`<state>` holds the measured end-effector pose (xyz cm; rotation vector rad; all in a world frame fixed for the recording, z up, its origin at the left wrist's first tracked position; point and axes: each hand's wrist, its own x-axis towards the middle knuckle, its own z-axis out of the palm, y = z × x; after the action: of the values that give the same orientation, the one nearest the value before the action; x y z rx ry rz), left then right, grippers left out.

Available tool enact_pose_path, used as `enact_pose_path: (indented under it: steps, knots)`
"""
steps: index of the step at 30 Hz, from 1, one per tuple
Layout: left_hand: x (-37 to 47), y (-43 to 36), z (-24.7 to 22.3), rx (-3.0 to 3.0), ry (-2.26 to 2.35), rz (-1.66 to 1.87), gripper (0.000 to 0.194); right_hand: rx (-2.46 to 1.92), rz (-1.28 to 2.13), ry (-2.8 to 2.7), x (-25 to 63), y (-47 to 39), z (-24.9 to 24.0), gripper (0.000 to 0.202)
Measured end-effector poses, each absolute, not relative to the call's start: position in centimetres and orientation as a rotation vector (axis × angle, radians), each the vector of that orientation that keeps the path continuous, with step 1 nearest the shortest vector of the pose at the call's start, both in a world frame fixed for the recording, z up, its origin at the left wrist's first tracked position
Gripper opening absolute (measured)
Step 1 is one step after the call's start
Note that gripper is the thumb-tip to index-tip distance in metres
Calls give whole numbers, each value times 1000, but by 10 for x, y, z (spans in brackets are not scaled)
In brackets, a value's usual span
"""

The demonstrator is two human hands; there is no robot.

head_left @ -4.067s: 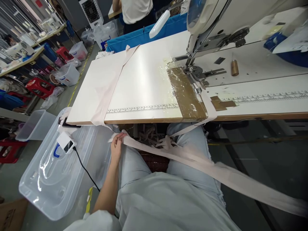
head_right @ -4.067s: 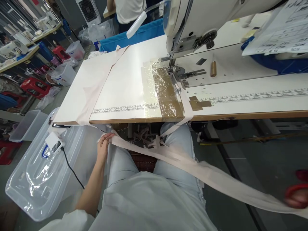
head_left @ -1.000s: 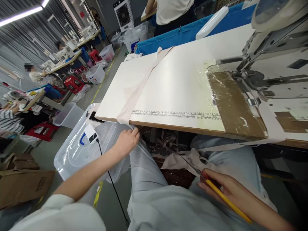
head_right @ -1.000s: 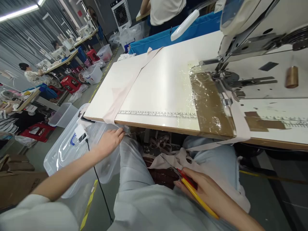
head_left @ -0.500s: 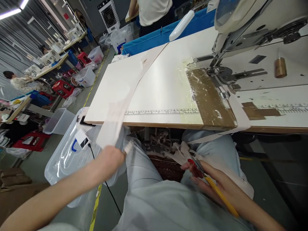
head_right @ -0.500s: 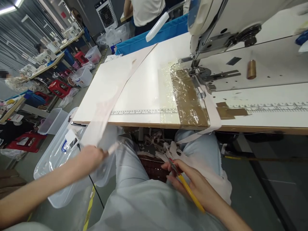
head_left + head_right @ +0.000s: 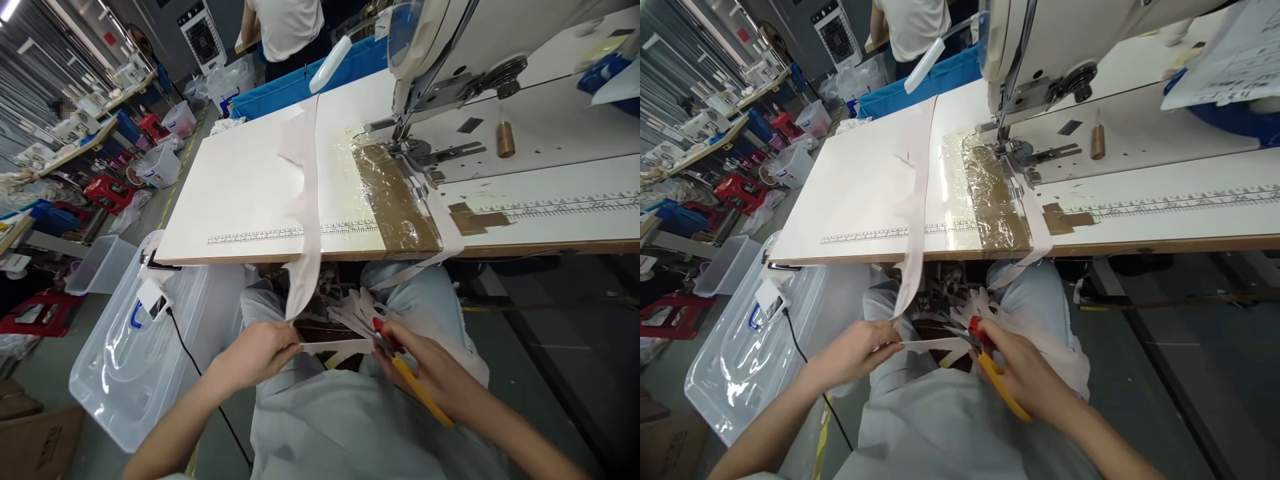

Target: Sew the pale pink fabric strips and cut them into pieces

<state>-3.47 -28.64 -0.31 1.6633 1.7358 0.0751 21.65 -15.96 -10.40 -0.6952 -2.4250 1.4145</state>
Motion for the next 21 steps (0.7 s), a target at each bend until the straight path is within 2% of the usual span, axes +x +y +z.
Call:
enact_pose_path:
  steps: [5, 10, 15, 21]
  knots:
    - [-22, -311, -26, 1138, 1666, 273, 26, -584, 1397, -2522, 200, -145, -96, 13]
    - [-5, -315, -44, 1097, 1707, 351, 27, -509, 1362, -2599, 171, -134, -81, 14]
    - [4, -289, -52, 958, 1593, 538, 17, -361, 1318, -2651, 159, -123, -65, 12]
    - [9, -272, -73, 670, 1418, 836, 51, -456, 1200, -2527, 166, -115, -59, 8]
